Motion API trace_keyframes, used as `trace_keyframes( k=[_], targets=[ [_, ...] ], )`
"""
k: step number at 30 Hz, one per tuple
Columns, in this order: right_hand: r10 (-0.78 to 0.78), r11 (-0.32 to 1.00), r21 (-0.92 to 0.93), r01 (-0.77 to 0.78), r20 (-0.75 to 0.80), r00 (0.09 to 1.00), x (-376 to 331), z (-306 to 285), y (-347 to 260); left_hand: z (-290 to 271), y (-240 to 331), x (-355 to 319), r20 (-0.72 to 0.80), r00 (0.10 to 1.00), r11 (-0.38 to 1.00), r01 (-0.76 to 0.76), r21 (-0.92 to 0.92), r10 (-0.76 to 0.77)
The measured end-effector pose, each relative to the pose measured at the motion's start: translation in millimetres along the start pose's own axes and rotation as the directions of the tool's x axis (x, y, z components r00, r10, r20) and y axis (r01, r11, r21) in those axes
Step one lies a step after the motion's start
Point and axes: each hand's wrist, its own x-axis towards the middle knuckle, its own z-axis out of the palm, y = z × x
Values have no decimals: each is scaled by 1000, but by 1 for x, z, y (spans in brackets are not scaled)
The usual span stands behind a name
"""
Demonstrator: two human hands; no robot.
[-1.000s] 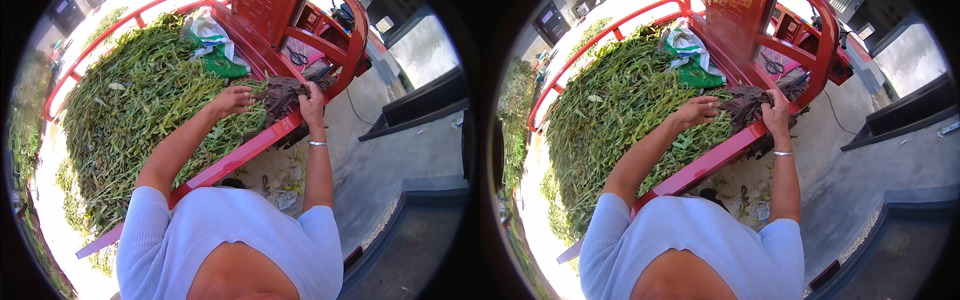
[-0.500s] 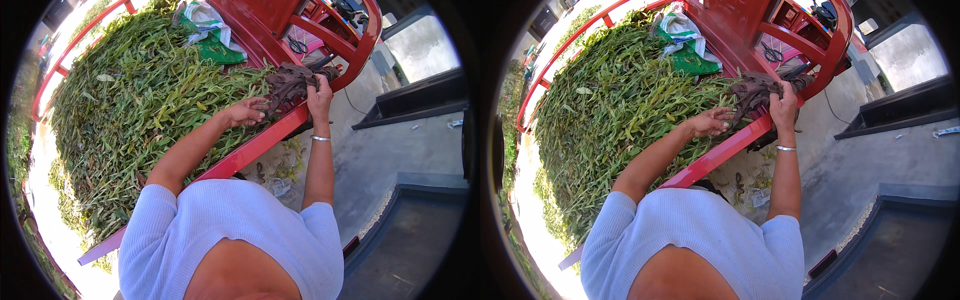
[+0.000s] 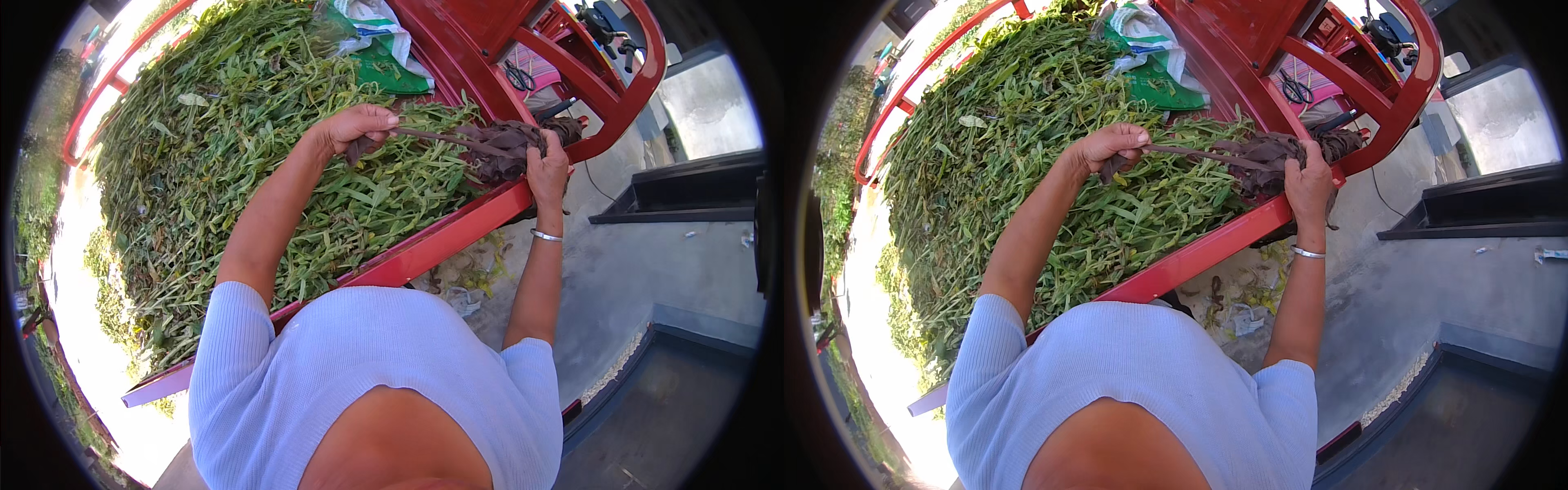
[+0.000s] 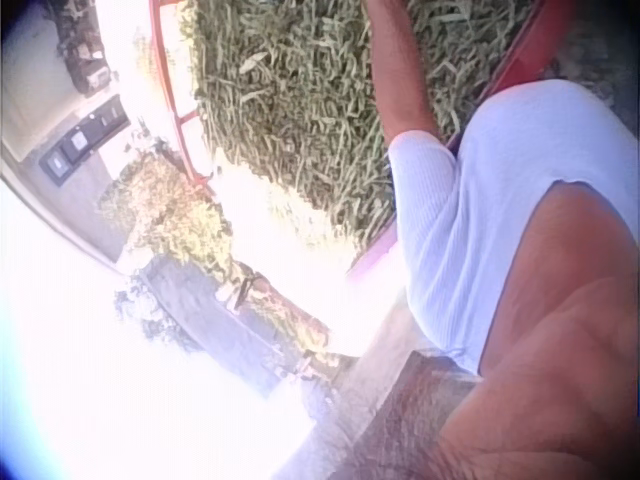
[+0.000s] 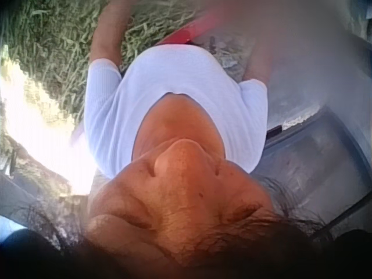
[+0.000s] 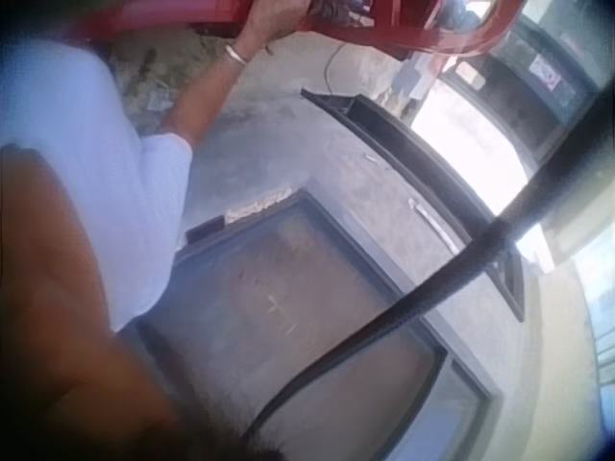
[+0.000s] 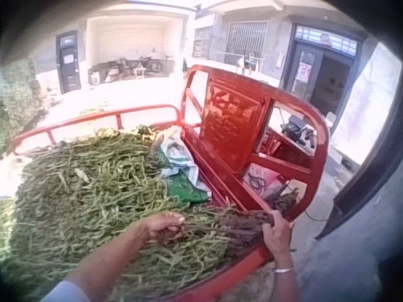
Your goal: The person stands beside a red cart filled with green leafy plants and uses a long strip of material to tie the plants into a bundle. They wrap the strip around the plants multiple times and secure it by hand.
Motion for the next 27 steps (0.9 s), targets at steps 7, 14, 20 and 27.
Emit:
trace_keyframes(
  k=[7,14,20,27],
  targets=[
    [-58,997,-36,62,91,994,0,-2,-13,6,32,-22,-165,886,482,-73,873,432],
    [-114,978,-162,129,96,989,-1,-3,-13,19,58,-58,-30,691,-99,147,984,722],
    [-104,986,-125,108,39,994,0,-2,-11,16,42,-76,-199,632,197,75,977,749],
    [58,992,110,-59,14,998,3,-3,3,31,32,-117,-201,853,663,-205,720,482]
  ],
)
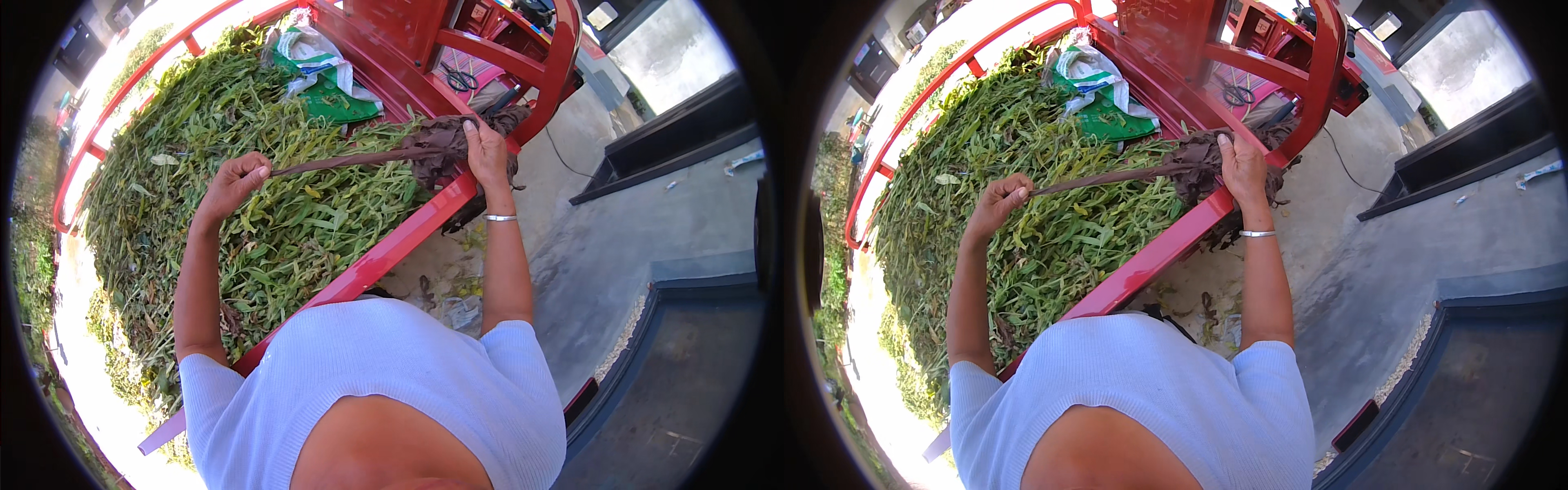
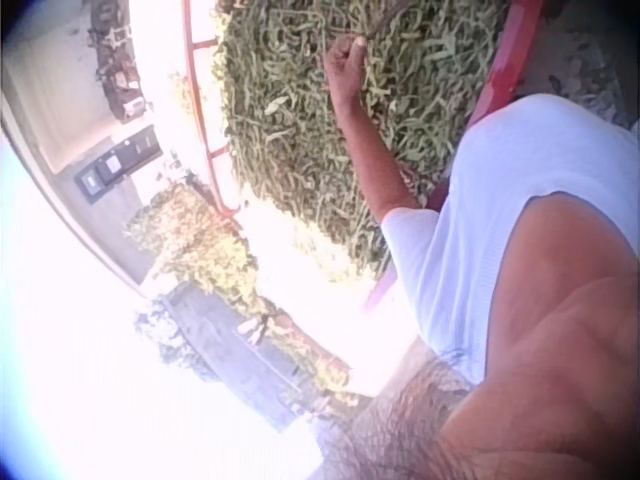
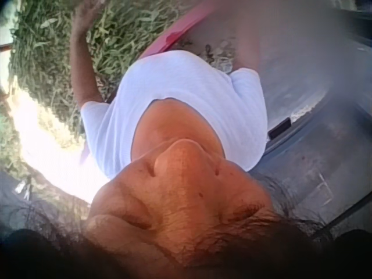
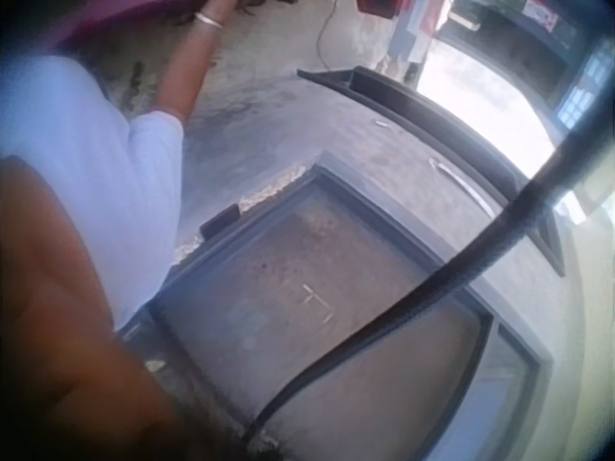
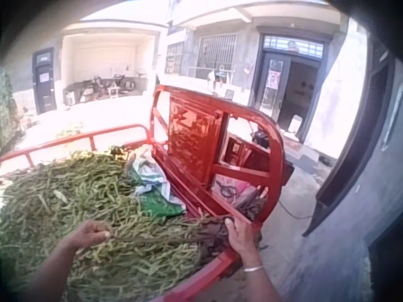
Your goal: The person stands beside a red cart filled with green leafy plants and uses a long strip of material to tie the plants into a bundle. They wrap the strip around the plants multiple times and secure it by hand.
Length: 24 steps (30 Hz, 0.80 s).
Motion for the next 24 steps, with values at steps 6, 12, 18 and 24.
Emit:
trace_keyframes(
  k=[6,12,18,24],
  targets=[
    [-67,995,70,76,-127,990,0,-1,8,35,30,-2,665,746,998,63,-8,-42],
    [-20,962,267,56,-135,991,-1,-3,-4,68,-19,65,170,980,984,129,-125,-107],
    [30,963,271,1,-110,994,-3,-6,-13,148,-43,141,33,987,939,159,-305,-157],
    [-5,972,231,33,-122,993,-2,-6,-10,182,-67,168,225,963,857,240,-455,-150]
  ],
)
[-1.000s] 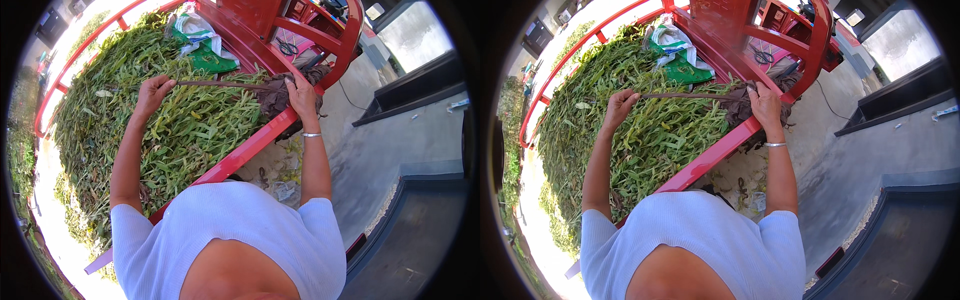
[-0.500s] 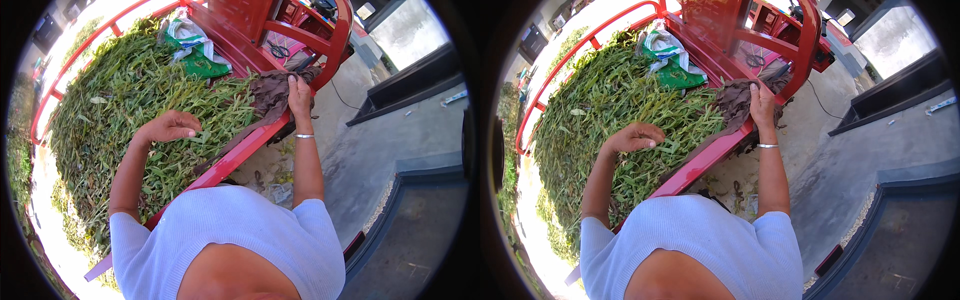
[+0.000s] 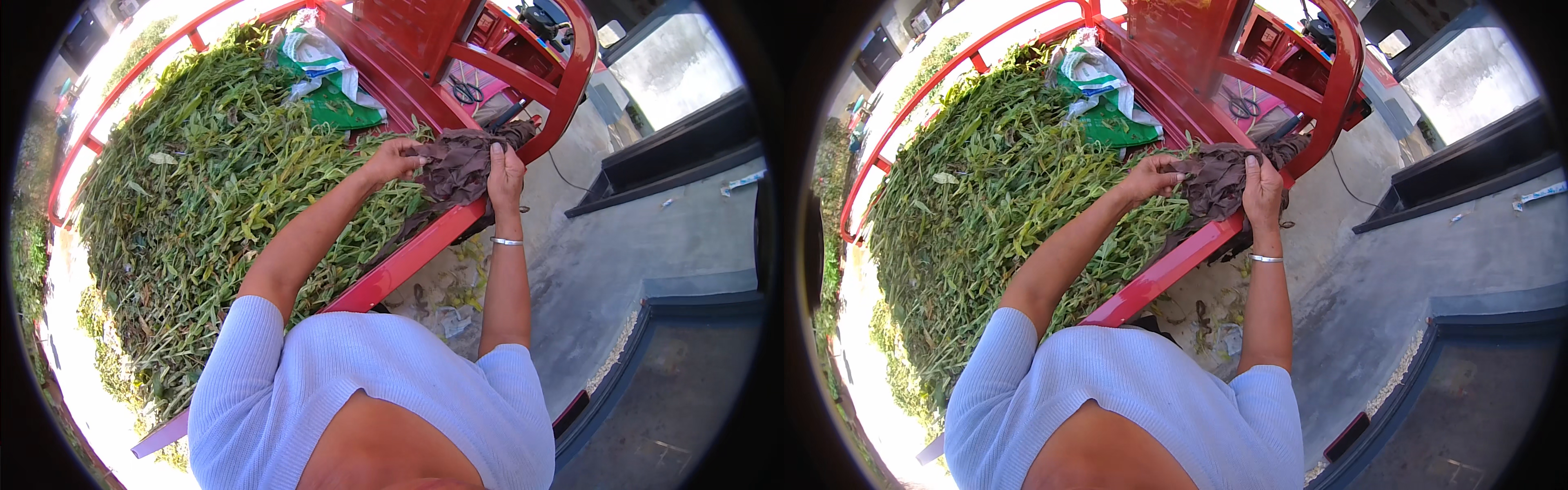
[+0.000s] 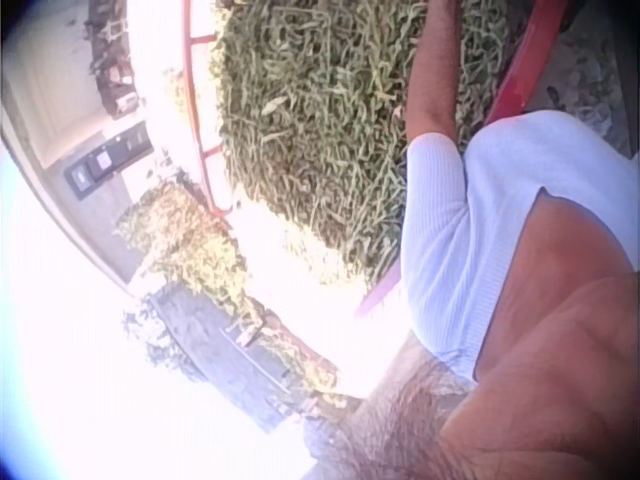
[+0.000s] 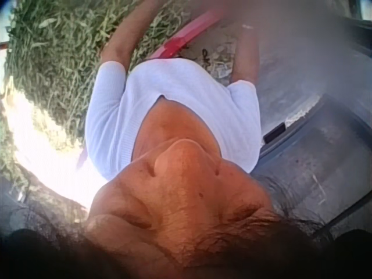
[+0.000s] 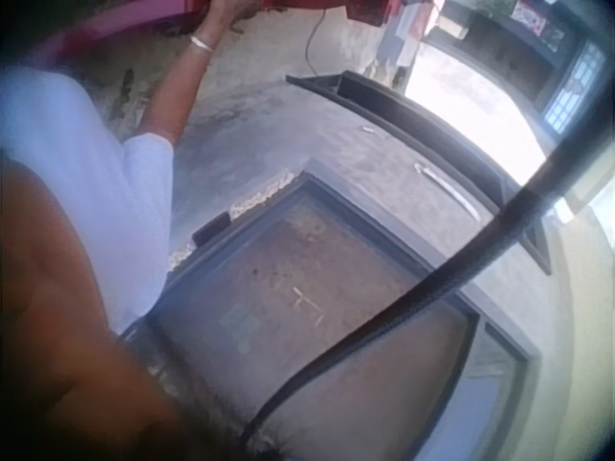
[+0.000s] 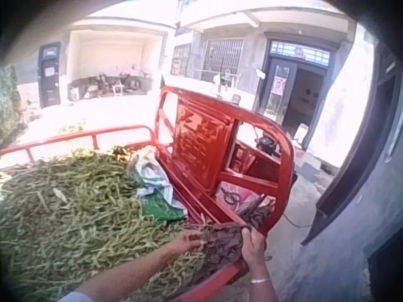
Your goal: The person stands beside a red cart filled with green leafy plants and uses a long strip of material to tie the plants into a bundle. They wrap the strip around the plants multiple times and secure it by hand.
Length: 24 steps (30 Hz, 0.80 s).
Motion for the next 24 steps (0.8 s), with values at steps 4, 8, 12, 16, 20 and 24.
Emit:
trace_keyframes(
  k=[4,8,12,16,20,24],
  targets=[
    [5,999,-45,-2,61,998,-1,-3,1,-19,2,-11,42,999,999,-31,-19,31],
    [-8,998,-60,14,98,995,-2,1,-4,-33,30,-34,137,987,995,-93,26,89],
    [-18,982,-181,60,224,974,-1,2,-27,-31,46,-50,120,992,967,-1,-255,33],
    [-49,911,-369,186,350,935,0,1,-25,8,74,-51,47,988,742,-77,-665,145],
    [-86,884,-410,223,326,941,-4,4,-12,-9,99,-41,-108,977,584,-196,-788,183],
    [-58,827,-515,223,318,947,-4,3,-12,-126,134,-74,-505,858,575,-461,-676,94]
  ],
)
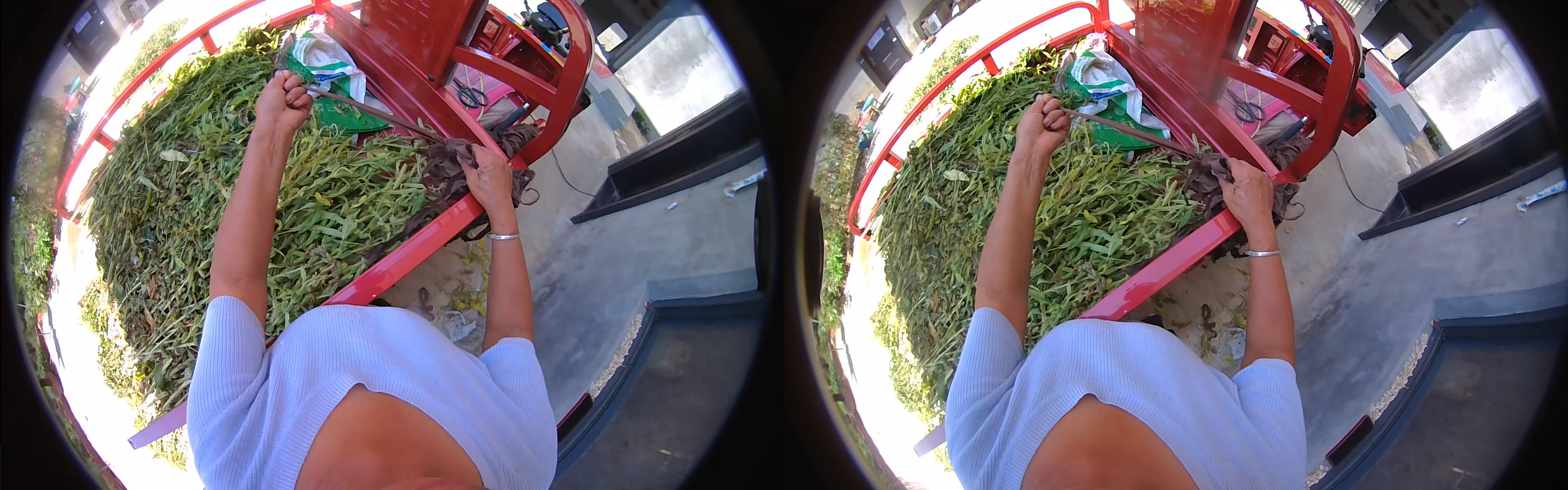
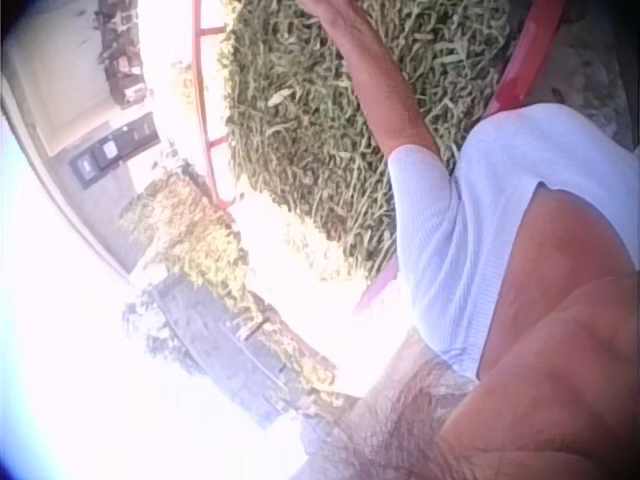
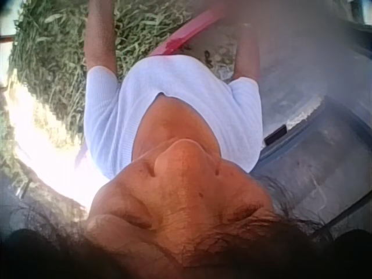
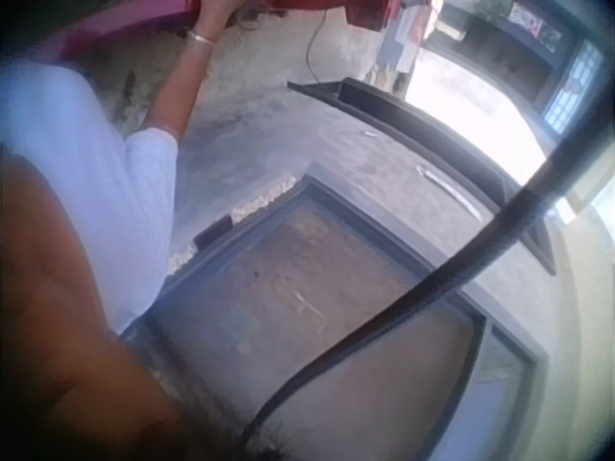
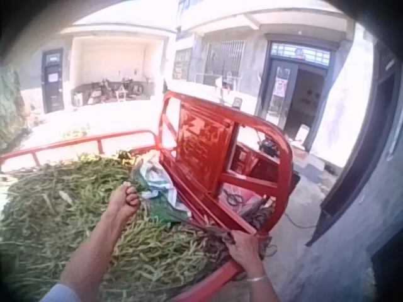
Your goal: The person stands beside a red cart filled with green leafy plants and uses a long strip of material to tie the plants into a bundle. They wrap the strip around the plants multiple times and secure it by hand.
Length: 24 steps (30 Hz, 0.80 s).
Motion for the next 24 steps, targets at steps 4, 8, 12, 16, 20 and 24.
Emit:
trace_keyframes(
  k=[4,8,12,16,20,24],
  targets=[
    [59,998,-34,-57,47,997,1,1,1,-58,152,-38,-237,903,934,-340,113,357],
    [55,995,-85,-52,36,998,6,11,2,-171,330,-171,-411,566,679,-703,213,715],
    [47,995,-93,-41,62,997,4,6,0,-179,353,-314,-427,365,544,-710,447,827],
    [-59,989,-137,56,-21,998,-1,8,0,-182,314,-427,-457,361,582,-497,643,813],
    [-28,995,-95,26,-27,999,-4,4,-12,-174,254,-497,-547,245,599,-339,725,801],
    [-45,922,-388,-9,-128,991,-9,-3,-34,-157,195,-533,-537,254,571,-77,818,804]
  ],
)
